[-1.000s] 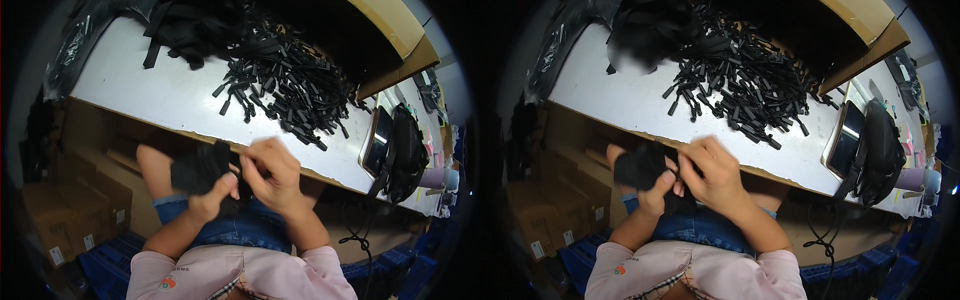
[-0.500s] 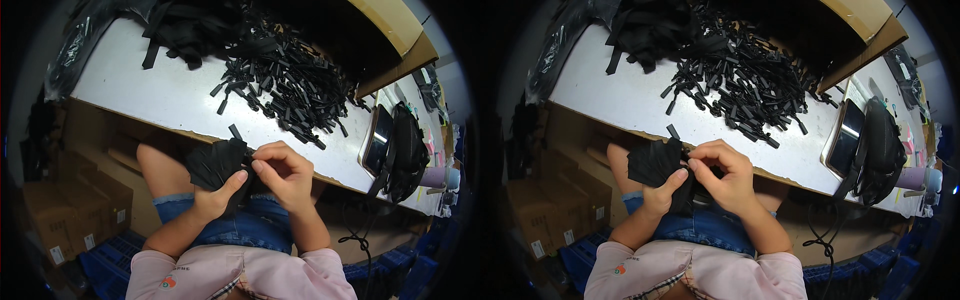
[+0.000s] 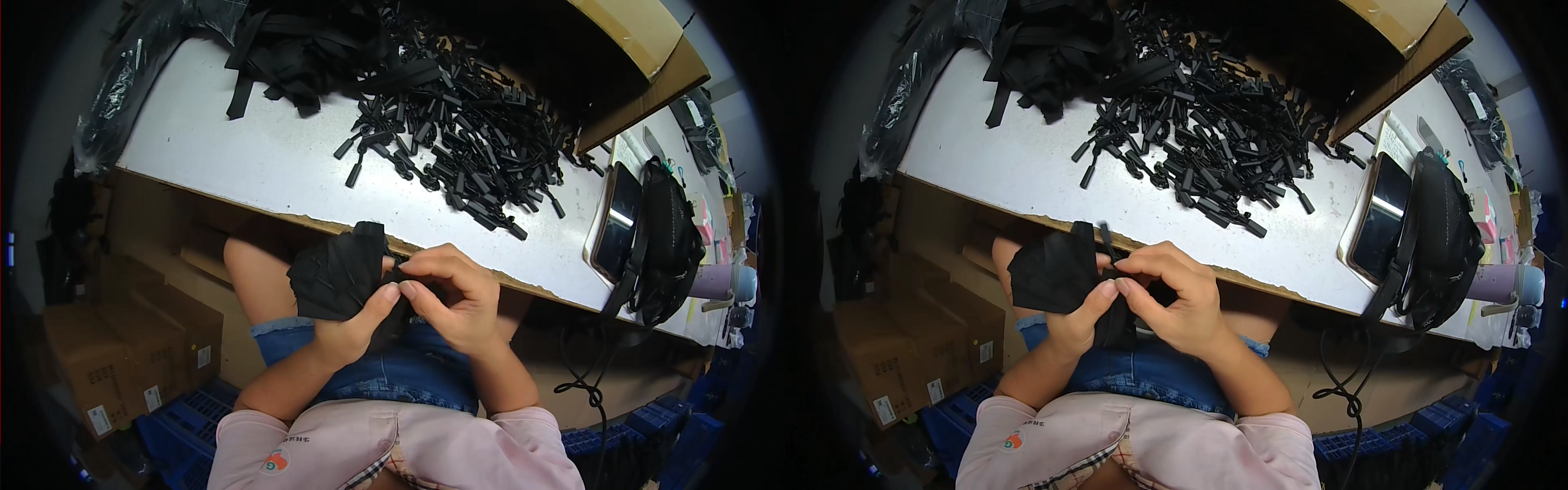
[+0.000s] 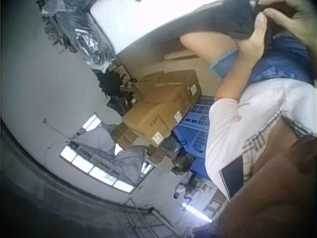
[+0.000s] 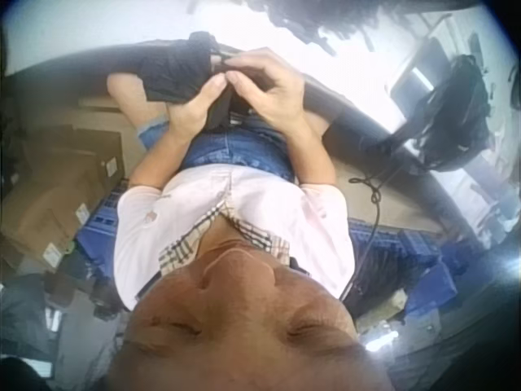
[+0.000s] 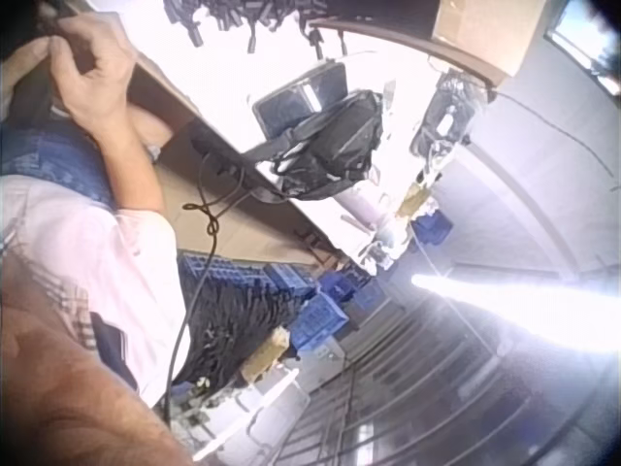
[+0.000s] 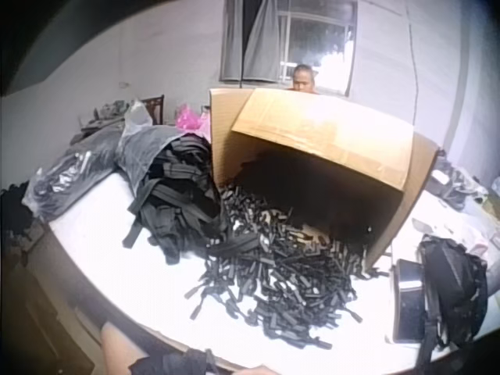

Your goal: The person sits on the floor and assembles black fabric straps by inserting small black plastic clips into the ends of the straps. The person picks up a strap, selects a clip from a pile on the table, and pushes the clip into the strap's opening, repeating this process for multiple straps.

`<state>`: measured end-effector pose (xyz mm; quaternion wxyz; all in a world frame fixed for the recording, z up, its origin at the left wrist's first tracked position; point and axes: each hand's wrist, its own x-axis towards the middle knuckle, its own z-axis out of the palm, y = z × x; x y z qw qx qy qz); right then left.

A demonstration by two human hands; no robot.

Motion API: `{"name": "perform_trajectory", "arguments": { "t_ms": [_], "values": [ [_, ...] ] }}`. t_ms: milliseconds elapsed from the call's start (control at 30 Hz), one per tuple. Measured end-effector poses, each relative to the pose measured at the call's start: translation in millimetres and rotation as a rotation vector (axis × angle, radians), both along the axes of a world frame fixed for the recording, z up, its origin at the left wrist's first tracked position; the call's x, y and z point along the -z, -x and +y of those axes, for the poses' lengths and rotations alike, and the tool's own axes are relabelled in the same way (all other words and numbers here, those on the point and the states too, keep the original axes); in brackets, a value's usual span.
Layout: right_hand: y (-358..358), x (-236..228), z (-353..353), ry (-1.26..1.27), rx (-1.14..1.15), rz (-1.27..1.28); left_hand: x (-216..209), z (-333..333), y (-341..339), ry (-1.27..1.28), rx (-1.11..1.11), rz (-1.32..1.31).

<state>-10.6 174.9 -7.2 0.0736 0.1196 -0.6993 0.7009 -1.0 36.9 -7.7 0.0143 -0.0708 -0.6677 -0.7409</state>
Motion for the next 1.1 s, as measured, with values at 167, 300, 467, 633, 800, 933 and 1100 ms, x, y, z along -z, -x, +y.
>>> {"name": "perform_trajectory", "arguments": {
  "t_ms": [167,300,467,633,800,933,1100],
  "values": [
    [-18,5,-13,0.257,0.038,-0.252,2,-4,1,0.031,0.009,0.068],
    [-14,8,-13,0.317,-0.033,-0.278,9,-8,0,0.01,0.012,0.052],
    [-9,8,-1,0.56,-0.24,-0.575,1,-13,0,-0.173,0.121,-0.152],
    [-3,3,10,0.49,-0.347,-0.655,-3,-17,5,-0.026,0.226,-0.046],
    [-12,1,-3,0.365,-0.124,-0.435,-5,-10,6,-0.04,0.163,-0.048],
    [-19,9,-11,0.001,0.085,-0.084,-8,-5,5,0.034,0.123,-0.011],
    [-21,13,-17,-0.097,0.17,0.076,-7,1,2,0.002,0.071,-0.026]
  ]
}}
